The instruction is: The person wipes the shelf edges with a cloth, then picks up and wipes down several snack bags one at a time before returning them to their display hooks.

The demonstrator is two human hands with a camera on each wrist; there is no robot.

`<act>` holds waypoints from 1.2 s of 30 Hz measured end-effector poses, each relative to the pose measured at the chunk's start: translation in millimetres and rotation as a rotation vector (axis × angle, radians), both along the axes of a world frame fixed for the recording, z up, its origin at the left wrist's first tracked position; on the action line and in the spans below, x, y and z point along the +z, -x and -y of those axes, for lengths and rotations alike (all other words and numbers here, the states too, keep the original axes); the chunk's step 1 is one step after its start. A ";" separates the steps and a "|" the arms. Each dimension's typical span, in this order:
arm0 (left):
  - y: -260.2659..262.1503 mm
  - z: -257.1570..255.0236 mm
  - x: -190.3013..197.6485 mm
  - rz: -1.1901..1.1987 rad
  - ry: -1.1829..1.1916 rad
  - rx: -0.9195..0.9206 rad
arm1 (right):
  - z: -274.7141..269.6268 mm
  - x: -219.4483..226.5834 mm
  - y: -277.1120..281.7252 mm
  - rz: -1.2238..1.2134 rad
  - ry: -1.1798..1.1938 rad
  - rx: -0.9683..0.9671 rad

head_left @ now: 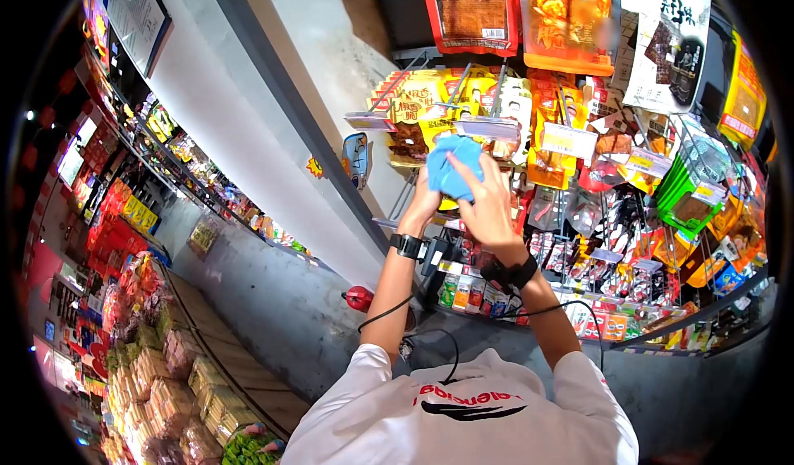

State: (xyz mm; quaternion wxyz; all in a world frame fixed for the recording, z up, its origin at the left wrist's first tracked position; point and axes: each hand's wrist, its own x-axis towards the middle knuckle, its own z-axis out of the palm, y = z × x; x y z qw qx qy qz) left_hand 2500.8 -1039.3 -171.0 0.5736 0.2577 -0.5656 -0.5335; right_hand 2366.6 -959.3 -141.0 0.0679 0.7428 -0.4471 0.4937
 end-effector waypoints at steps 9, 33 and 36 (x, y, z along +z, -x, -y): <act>-0.4 14.2 -12.4 -0.150 -0.106 -0.236 | -10.4 -26.3 -6.7 -0.043 -0.028 -0.033; 14.8 -10.8 -17.7 0.090 -0.048 0.135 | -0.9 5.5 -6.6 0.019 -0.044 -0.109; 11.9 -10.2 -20.5 0.088 -0.089 0.109 | -9.9 -4.1 -7.1 0.001 -0.098 -0.084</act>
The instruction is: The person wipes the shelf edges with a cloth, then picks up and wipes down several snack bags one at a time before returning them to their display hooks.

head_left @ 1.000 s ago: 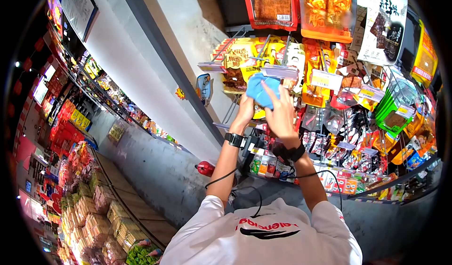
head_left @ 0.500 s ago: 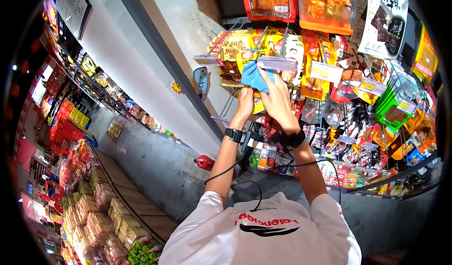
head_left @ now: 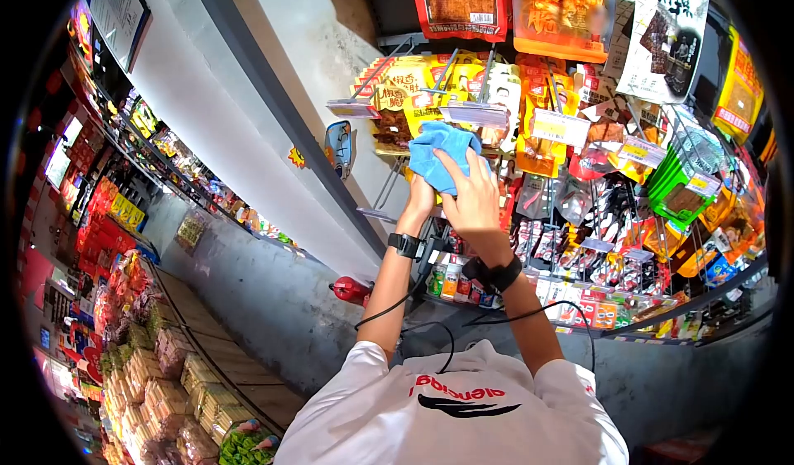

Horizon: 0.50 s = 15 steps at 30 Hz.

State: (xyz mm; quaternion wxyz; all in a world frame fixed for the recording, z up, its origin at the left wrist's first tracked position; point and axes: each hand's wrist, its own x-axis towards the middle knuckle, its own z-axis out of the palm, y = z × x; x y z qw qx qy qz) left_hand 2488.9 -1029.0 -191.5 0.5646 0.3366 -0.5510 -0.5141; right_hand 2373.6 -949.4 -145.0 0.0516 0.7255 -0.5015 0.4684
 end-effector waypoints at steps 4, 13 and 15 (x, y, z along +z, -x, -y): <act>-0.6 8.8 -9.4 0.094 0.044 0.055 | 8.3 8.8 -3.5 0.048 0.028 -0.033; 4.5 19.8 -22.7 0.010 0.080 0.053 | 41.2 22.1 -8.5 0.090 0.056 -0.107; 7.3 18.7 -22.4 -0.002 0.121 0.068 | 41.9 20.4 -6.5 0.081 0.054 -0.105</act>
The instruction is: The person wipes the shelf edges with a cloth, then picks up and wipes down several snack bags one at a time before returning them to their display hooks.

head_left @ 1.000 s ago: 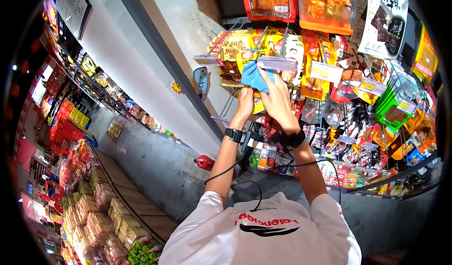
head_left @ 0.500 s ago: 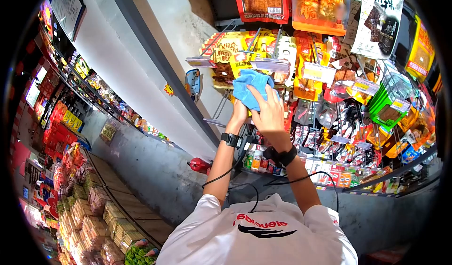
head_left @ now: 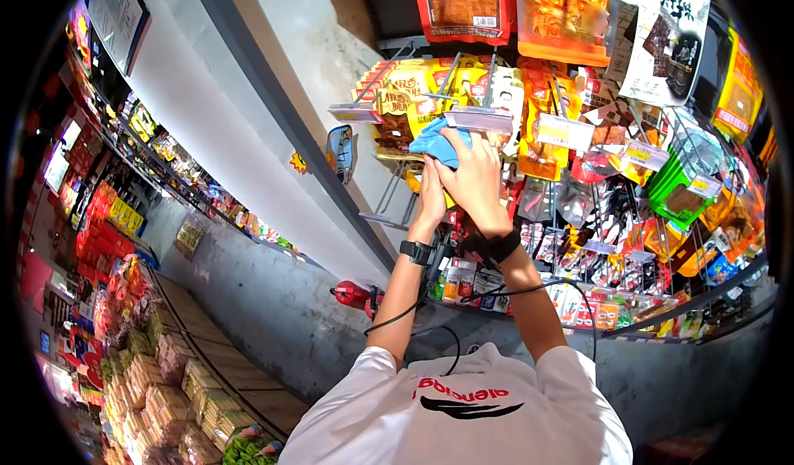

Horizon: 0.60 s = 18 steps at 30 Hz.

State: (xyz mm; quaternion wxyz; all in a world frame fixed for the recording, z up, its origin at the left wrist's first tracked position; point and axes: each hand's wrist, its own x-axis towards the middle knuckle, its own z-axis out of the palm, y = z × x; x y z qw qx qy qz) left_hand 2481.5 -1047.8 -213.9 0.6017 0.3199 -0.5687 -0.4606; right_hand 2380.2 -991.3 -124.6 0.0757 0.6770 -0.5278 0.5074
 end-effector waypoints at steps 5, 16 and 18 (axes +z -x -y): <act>-3.2 0.1 -3.6 0.095 0.012 0.020 | -10.4 -9.7 5.6 0.002 0.040 0.035; -10.8 15.2 -15.9 0.060 0.040 0.006 | -33.2 -10.1 4.4 0.141 -0.028 0.153; -11.8 15.0 -19.9 0.106 0.043 0.027 | -21.2 -12.0 3.9 0.169 0.051 0.144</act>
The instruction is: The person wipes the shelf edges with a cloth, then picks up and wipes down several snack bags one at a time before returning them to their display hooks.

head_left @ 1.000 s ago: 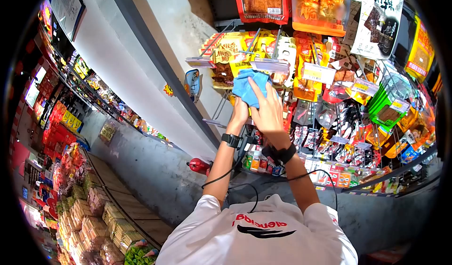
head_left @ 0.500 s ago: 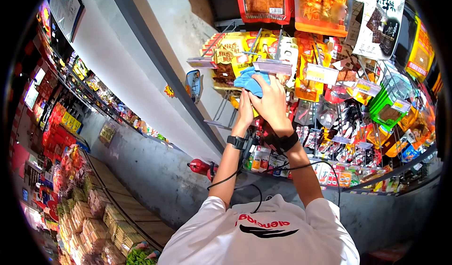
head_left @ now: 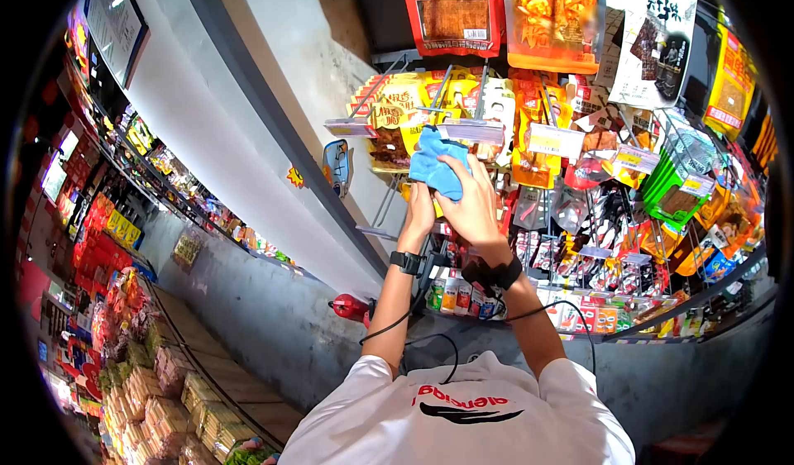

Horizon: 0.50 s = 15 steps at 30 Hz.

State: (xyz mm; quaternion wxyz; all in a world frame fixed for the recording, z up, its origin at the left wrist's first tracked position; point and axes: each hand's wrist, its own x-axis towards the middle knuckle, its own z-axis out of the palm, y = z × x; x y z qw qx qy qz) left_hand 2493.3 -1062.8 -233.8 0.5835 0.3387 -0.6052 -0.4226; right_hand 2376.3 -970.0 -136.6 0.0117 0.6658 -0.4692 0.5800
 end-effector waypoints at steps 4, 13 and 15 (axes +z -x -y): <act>-2.6 1.2 0.6 0.012 0.029 0.036 | 19.5 15.3 -3.6 -0.030 -0.004 -0.098; 9.3 -19.8 22.4 -0.024 0.008 0.057 | 18.1 14.3 -6.1 -0.091 -0.041 -0.167; 9.8 -22.7 26.5 -0.029 -0.002 0.044 | 14.8 9.0 -6.1 -0.098 -0.056 -0.184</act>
